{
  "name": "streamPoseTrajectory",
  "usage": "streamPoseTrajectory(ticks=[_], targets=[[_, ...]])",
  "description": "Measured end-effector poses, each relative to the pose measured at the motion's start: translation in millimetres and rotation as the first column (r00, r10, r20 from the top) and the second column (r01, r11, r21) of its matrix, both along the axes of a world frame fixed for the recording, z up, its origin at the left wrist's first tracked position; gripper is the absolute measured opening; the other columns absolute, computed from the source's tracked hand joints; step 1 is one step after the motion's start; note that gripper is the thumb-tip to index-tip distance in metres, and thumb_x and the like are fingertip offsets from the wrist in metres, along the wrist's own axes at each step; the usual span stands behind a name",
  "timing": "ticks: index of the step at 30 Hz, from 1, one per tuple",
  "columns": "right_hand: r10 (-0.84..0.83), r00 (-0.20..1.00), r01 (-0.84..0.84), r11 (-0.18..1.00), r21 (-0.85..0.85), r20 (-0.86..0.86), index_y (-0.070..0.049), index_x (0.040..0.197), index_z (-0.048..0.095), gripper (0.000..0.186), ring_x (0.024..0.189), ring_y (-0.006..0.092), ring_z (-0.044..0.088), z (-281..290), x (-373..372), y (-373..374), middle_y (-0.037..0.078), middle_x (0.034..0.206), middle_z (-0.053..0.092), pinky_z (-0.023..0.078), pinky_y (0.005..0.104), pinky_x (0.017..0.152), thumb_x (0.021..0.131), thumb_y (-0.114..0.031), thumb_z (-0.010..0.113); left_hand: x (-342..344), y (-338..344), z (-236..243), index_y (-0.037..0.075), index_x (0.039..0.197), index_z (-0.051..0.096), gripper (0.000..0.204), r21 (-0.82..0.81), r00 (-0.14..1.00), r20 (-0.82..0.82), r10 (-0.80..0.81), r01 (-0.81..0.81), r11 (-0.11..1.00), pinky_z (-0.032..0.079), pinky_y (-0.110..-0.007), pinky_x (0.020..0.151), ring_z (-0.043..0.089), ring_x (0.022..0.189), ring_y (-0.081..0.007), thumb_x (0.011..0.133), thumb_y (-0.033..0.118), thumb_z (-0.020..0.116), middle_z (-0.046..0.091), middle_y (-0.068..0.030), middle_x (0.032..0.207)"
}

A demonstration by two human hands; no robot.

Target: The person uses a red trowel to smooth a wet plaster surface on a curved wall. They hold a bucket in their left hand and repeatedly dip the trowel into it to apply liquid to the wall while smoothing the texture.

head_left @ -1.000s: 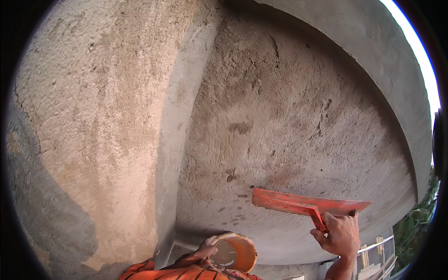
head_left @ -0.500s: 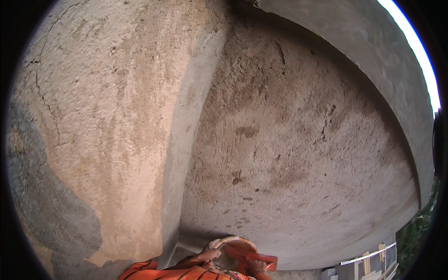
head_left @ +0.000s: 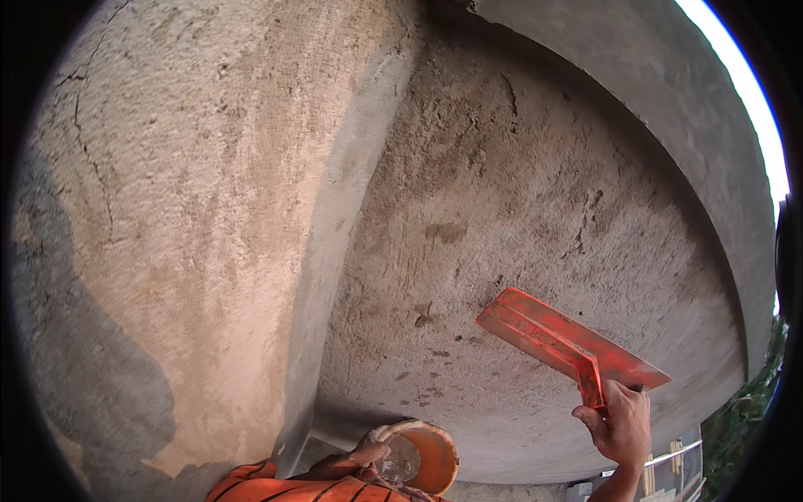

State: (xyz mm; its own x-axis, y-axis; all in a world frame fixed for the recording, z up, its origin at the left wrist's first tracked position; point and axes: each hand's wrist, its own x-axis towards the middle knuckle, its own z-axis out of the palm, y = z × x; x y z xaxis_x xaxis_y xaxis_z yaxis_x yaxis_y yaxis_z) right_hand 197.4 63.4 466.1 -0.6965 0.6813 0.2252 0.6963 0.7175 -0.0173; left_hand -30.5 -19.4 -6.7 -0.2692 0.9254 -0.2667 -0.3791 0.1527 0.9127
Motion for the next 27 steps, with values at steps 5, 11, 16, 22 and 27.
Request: streamPoseTrajectory(ticks=[5, 11, 16, 22, 27], targets=[[0.18, 0.966, 0.053, 0.563, 0.825, -0.185, 0.0, 0.106, 0.053, 0.044, 0.067, 0.0331, 0.057, 48.5, -61.5, 8.6, 0.014, 0.076, 0.057, 0.042, 0.0413, 0.058, 0.082, -0.034, 0.069, -0.6, 3.4, -11.4, 0.003, 0.116, 0.055, 0.058, 0.059, 0.997, -0.069, 0.018, -0.014, 0.998, 0.042, -0.027, 0.06, 0.053, 0.084, -0.0159, 0.058, -0.002, 0.051, 0.057, -0.0048, 0.095], [0.301, 0.941, 0.071, 0.274, 0.959, -0.156, -0.004, 0.107, 0.056, 0.041, 0.071, 0.0285, 0.063, 88.3, -110.8, 22.1, 0.011, 0.082, 0.063, 0.048, 0.0376, 0.058, 0.081, -0.033, 0.07, 1.2, 2.0, -3.0, 0.002, 0.116, 0.055, 0.058, 0.016, 0.995, 0.1, 0.008, -0.01, 1.0, 0.042, -0.027, 0.064, 0.053, 0.088, -0.0169, 0.059, -0.003, 0.05, 0.057, -0.0054, 0.096], [0.325, 0.935, 0.071, 0.225, 0.972, -0.144, -0.007, 0.112, 0.056, 0.042, 0.073, 0.0264, 0.065, 103.1, -133.8, 14.1, 0.01, 0.084, 0.065, 0.048, 0.0378, 0.061, 0.082, -0.034, 0.069, -2.1, 5.7, -18.7, 0.002, 0.117, 0.056, 0.059, 0.052, 1.0, 0.002, 0.012, -0.012, 0.999, 0.042, -0.026, 0.065, 0.053, 0.088, -0.0157, 0.058, -0.004, 0.05, 0.058, -0.0051, 0.098], [0.266, 0.946, 0.112, 0.273, 0.955, -0.187, -0.006, 0.127, 0.05, 0.053, 0.077, 0.0287, 0.066, 104.5, -144.1, 20.5, 0.013, 0.087, 0.066, 0.047, 0.0385, 0.066, 0.085, -0.033, 0.067, -4.7, -5.2, 22.0, 0.002, 0.116, 0.055, 0.058, 0.054, 0.999, -0.047, -0.004, 0.006, 0.998, 0.041, -0.026, 0.06, 0.052, 0.082, -0.015, 0.059, -0.005, 0.051, 0.056, -0.0048, 0.096], [0.172, 0.954, 0.188, 0.297, 0.936, -0.246, -0.007, 0.111, 0.055, 0.042, 0.075, 0.0293, 0.066, 98.4, -125.7, 36.9, 0.012, 0.084, 0.065, 0.048, 0.0403, 0.058, 0.084, -0.037, 0.067, -5.7, -1.6, 15.6, 0.003, 0.116, 0.056, 0.061, 0.013, 0.999, -0.035, -0.01, 0.011, 1.0, 0.042, -0.025, 0.063, 0.053, 0.086, -0.0152, 0.056, -0.004, 0.048, 0.057, -0.0048, 0.099]])
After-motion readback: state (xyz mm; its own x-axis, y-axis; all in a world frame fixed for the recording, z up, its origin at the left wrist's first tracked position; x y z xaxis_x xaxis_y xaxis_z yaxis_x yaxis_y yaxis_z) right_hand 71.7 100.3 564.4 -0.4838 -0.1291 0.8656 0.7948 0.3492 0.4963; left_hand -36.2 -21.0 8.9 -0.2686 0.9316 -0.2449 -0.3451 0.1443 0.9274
